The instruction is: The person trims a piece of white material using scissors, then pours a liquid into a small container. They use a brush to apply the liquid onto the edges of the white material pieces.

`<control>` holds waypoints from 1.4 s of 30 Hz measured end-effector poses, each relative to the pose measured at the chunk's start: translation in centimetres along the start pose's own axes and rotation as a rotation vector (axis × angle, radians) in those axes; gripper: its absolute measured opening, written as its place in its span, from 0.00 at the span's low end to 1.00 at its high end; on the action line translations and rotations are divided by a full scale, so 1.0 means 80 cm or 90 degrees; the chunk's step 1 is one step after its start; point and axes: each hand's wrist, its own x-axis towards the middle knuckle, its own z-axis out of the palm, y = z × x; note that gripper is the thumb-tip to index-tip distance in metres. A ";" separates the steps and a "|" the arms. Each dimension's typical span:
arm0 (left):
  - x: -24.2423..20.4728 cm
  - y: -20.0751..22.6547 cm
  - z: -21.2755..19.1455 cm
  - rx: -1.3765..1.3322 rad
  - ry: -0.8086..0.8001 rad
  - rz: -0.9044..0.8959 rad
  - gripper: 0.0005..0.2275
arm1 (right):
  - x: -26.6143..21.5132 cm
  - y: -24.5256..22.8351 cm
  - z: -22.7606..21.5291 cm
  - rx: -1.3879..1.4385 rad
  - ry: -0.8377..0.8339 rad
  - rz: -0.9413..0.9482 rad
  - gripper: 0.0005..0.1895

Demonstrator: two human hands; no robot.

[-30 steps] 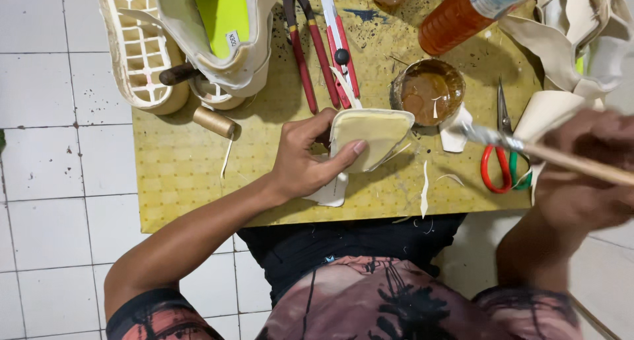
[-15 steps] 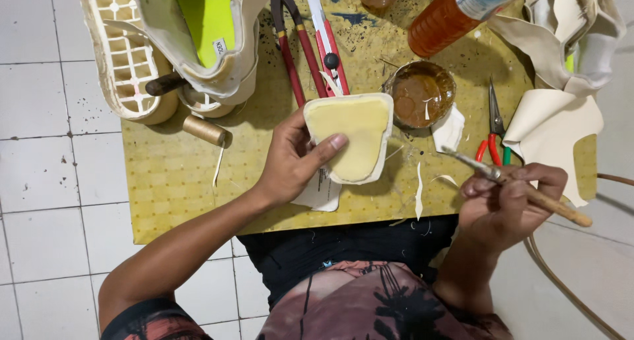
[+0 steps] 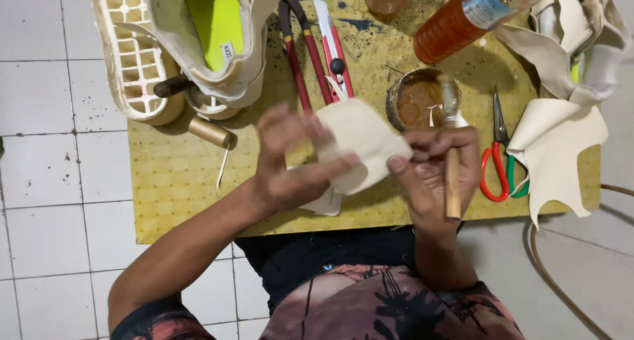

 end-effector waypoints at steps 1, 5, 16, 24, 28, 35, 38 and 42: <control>0.005 -0.001 -0.005 0.003 0.002 0.000 0.07 | 0.005 0.002 0.000 0.001 -0.003 -0.001 0.23; 0.010 0.000 -0.004 -0.594 -0.081 -0.527 0.31 | 0.010 0.007 0.004 0.004 0.025 -0.057 0.24; 0.022 -0.001 -0.015 -0.520 -0.271 -0.849 0.22 | 0.042 -0.005 -0.075 0.000 -0.011 0.043 0.30; 0.017 0.012 -0.003 -0.961 -0.126 -1.047 0.23 | 0.066 -0.017 -0.115 -0.376 -0.106 0.123 0.06; 0.043 0.020 -0.010 -0.769 -0.299 -1.010 0.29 | 0.074 -0.013 -0.104 -0.354 -0.152 0.120 0.08; 0.025 0.014 -0.010 -0.485 -0.359 -0.907 0.19 | 0.080 -0.017 -0.090 -0.436 -0.230 0.058 0.06; 0.022 0.013 -0.012 -0.457 -0.356 -0.897 0.13 | 0.078 -0.023 -0.090 -0.440 -0.203 0.055 0.06; 0.033 0.014 -0.013 -0.434 -0.371 -0.917 0.20 | 0.075 -0.018 -0.089 -0.412 -0.213 0.071 0.08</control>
